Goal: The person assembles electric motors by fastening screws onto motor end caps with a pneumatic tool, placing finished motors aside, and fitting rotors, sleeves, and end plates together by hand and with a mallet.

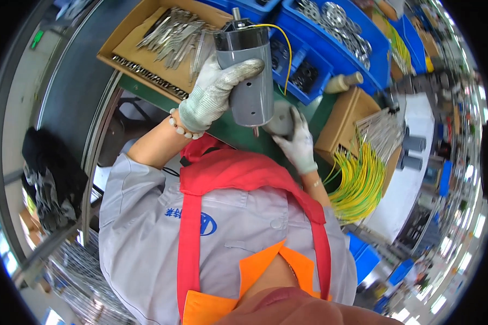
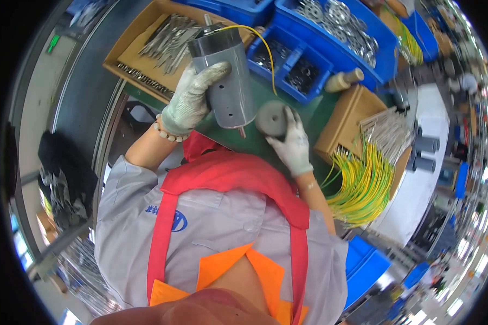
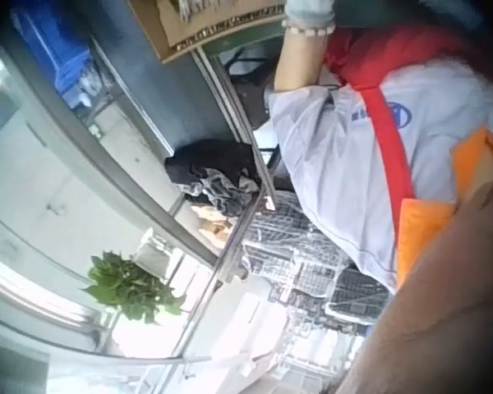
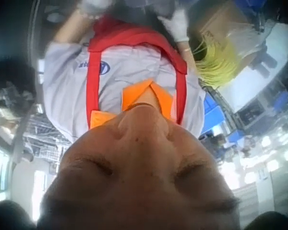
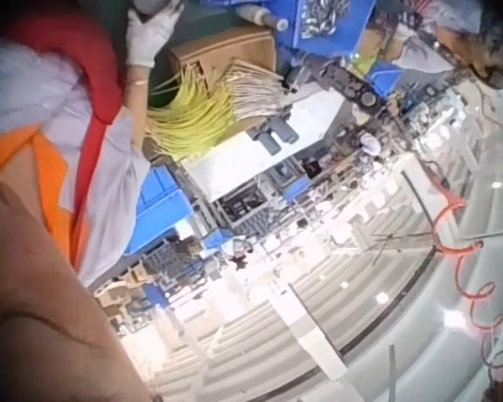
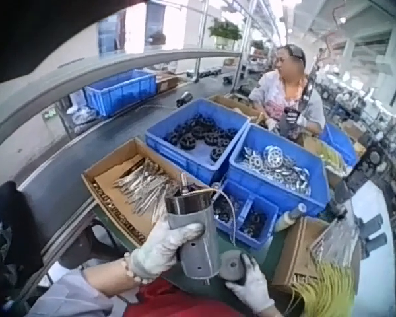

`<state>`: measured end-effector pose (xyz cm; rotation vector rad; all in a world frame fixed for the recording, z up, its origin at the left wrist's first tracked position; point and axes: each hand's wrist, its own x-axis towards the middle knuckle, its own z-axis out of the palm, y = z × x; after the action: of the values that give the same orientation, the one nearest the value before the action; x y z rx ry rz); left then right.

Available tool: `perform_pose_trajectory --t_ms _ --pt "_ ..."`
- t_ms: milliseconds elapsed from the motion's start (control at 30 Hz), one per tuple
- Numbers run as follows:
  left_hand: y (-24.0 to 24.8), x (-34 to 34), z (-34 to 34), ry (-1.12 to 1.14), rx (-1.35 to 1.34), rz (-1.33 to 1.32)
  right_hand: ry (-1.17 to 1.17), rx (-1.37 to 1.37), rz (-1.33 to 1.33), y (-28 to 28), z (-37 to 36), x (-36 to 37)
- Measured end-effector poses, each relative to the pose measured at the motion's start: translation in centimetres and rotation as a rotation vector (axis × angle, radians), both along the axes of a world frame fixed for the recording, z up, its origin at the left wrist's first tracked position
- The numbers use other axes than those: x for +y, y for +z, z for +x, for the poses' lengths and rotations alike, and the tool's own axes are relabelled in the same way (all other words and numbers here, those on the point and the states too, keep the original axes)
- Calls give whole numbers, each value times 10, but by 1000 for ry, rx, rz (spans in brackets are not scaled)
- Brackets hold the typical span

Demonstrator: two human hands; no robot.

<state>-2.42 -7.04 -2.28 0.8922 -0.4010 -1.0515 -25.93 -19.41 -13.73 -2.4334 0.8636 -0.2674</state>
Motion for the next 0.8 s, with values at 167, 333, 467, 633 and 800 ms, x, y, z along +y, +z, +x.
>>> perform_pose_trajectory --t_ms 167,333,467,633,800 --pt "-25 -52 -19 6 -255 -195 101 -124 241 0 12 -11" --pt "-46 -75 -15 -104 -463 -114 -38 -334 337 15 -7 -29" --pt "-48 -74 -11 -84 -692 -146 -180 -614 108 46 -10 -44" --pt "-55 -61 -31 -211 -628 -64 -127 -903 -26 110 22 -82" --pt "-84 -48 -34 -121 -1039 -134 169 -1020 -141 196 102 -98"
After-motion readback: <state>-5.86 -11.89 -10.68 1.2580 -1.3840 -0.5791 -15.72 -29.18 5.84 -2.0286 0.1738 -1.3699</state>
